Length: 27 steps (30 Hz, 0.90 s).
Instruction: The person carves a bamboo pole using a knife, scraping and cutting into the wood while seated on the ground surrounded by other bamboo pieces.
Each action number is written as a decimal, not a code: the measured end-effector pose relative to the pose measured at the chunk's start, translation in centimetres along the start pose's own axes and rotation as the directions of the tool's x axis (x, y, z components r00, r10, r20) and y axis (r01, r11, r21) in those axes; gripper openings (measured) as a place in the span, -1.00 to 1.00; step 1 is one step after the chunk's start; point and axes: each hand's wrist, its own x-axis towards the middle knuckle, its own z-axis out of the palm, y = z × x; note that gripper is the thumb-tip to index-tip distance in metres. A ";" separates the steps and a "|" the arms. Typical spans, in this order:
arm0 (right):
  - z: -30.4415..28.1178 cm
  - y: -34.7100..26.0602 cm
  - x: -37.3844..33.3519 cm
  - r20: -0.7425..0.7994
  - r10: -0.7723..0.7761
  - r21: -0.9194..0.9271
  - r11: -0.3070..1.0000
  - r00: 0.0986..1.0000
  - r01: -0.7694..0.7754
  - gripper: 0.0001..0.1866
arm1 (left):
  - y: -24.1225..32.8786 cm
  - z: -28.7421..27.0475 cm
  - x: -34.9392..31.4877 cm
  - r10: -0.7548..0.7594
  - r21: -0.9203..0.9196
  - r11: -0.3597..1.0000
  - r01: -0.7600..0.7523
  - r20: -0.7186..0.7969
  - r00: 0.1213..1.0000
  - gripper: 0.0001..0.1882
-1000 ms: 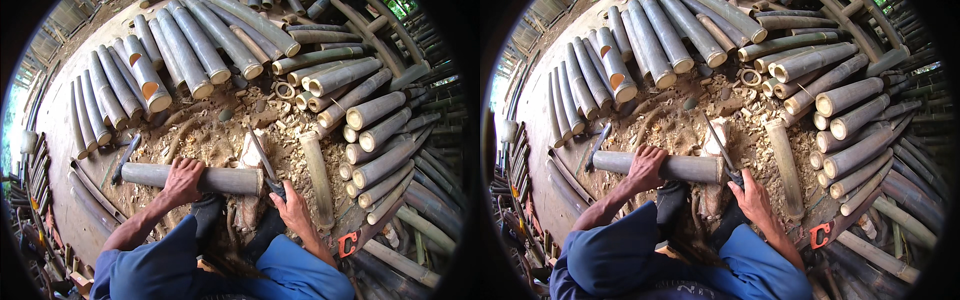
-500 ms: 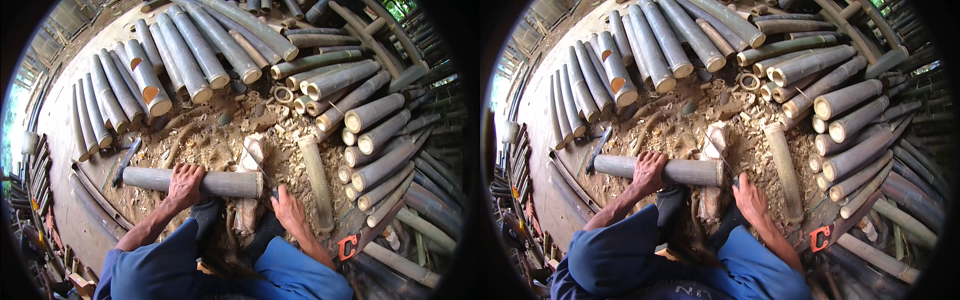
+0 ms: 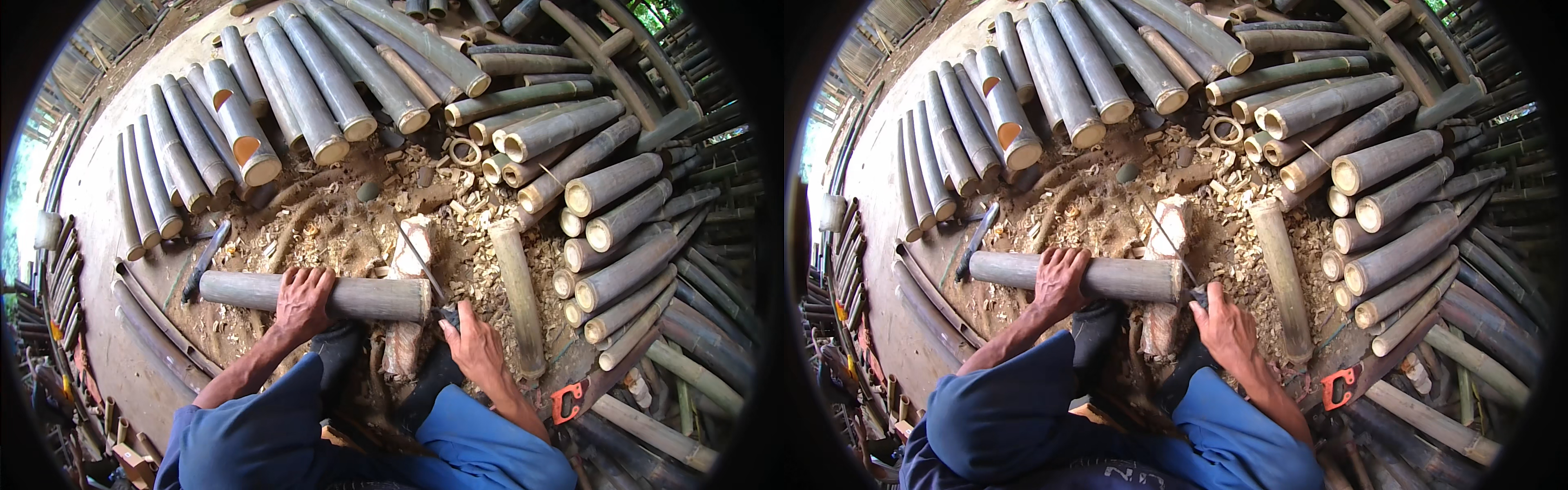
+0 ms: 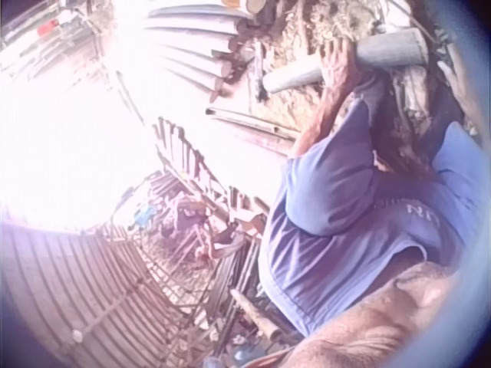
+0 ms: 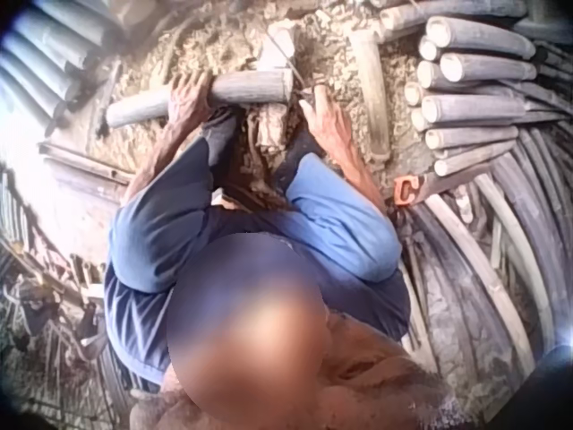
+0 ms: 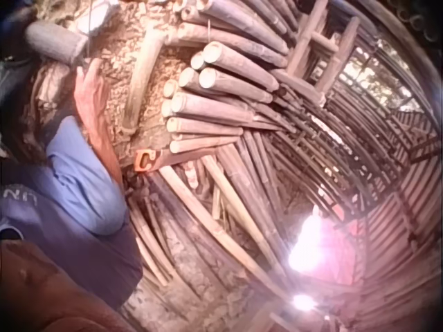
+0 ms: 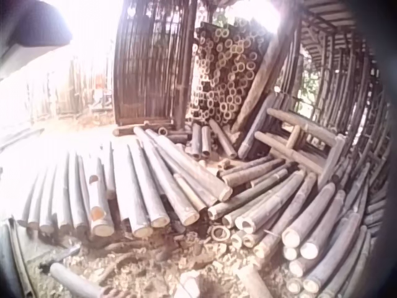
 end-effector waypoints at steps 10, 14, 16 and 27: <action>1.8 3.0 0.3 0.066 0.065 -0.150 0.987 0.996 -0.055 -0.70 | 0.6 1.2 -0.8 0.027 0.068 0.998 -0.016 -0.157 0.987 -0.31; -1.4 -2.2 -0.3 -0.073 -0.041 0.037 0.998 0.996 0.044 -0.67 | 0.3 2.1 -2.1 0.009 0.109 0.994 0.013 -0.194 0.981 -0.41; -1.4 -3.3 -0.3 -0.253 -0.201 0.104 0.967 0.947 0.233 -0.66 | -0.1 2.6 -2.5 0.011 0.141 0.990 0.020 -0.220 0.976 -0.42; -1.8 -2.6 0.0 -0.090 -0.065 0.120 0.990 0.994 0.076 -0.65 | 0.3 3.5 -3.2 -0.006 0.223 0.973 0.066 -0.259 0.966 -0.48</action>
